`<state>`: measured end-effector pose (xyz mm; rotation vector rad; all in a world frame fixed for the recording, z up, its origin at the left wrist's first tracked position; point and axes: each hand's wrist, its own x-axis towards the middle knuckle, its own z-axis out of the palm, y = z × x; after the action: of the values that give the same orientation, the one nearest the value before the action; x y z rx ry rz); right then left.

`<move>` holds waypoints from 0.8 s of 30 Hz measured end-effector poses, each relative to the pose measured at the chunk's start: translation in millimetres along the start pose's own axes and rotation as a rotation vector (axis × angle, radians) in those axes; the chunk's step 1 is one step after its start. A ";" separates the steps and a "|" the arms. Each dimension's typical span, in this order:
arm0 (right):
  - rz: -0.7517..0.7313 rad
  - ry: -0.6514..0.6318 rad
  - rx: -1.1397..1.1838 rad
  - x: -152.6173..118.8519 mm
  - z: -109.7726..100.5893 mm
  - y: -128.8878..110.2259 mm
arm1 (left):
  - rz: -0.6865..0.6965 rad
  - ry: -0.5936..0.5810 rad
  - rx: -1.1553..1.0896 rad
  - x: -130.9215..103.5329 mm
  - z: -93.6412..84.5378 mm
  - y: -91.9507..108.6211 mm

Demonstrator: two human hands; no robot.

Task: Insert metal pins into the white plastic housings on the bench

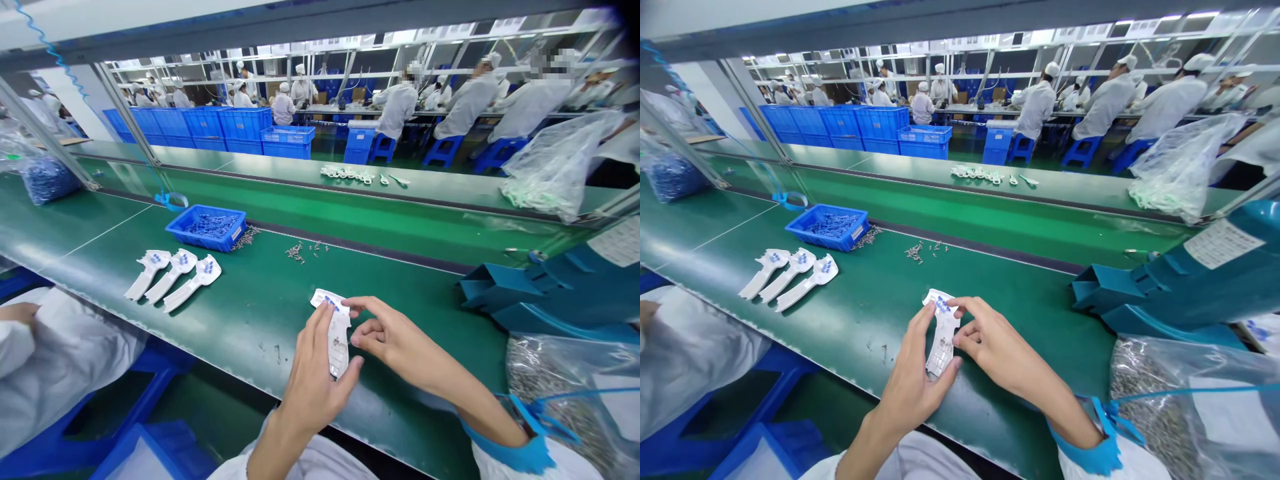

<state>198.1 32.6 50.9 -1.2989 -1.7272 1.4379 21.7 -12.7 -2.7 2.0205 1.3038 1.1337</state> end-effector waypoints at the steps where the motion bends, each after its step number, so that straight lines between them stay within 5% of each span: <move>1: 0.001 -0.026 -0.017 1.1 -1.8 -0.8 | -0.004 -0.019 0.008 0.0 -1.0 -0.1; 10: 0.014 -0.162 -0.160 12.1 -0.3 -3.4 | -0.022 -0.147 0.086 0.2 -0.2 -2.8; 18: -0.047 -0.143 -0.432 26.4 2.1 -12.2 | -0.020 -0.170 0.161 1.0 3.4 -4.7; 24: -0.016 -0.153 -0.256 19.9 -0.4 -10.2 | -0.047 -0.105 0.061 -0.9 1.4 -4.9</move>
<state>187.3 51.1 57.3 -1.3283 -2.0741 1.3715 20.2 -11.3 -7.4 2.0519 1.3406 0.9642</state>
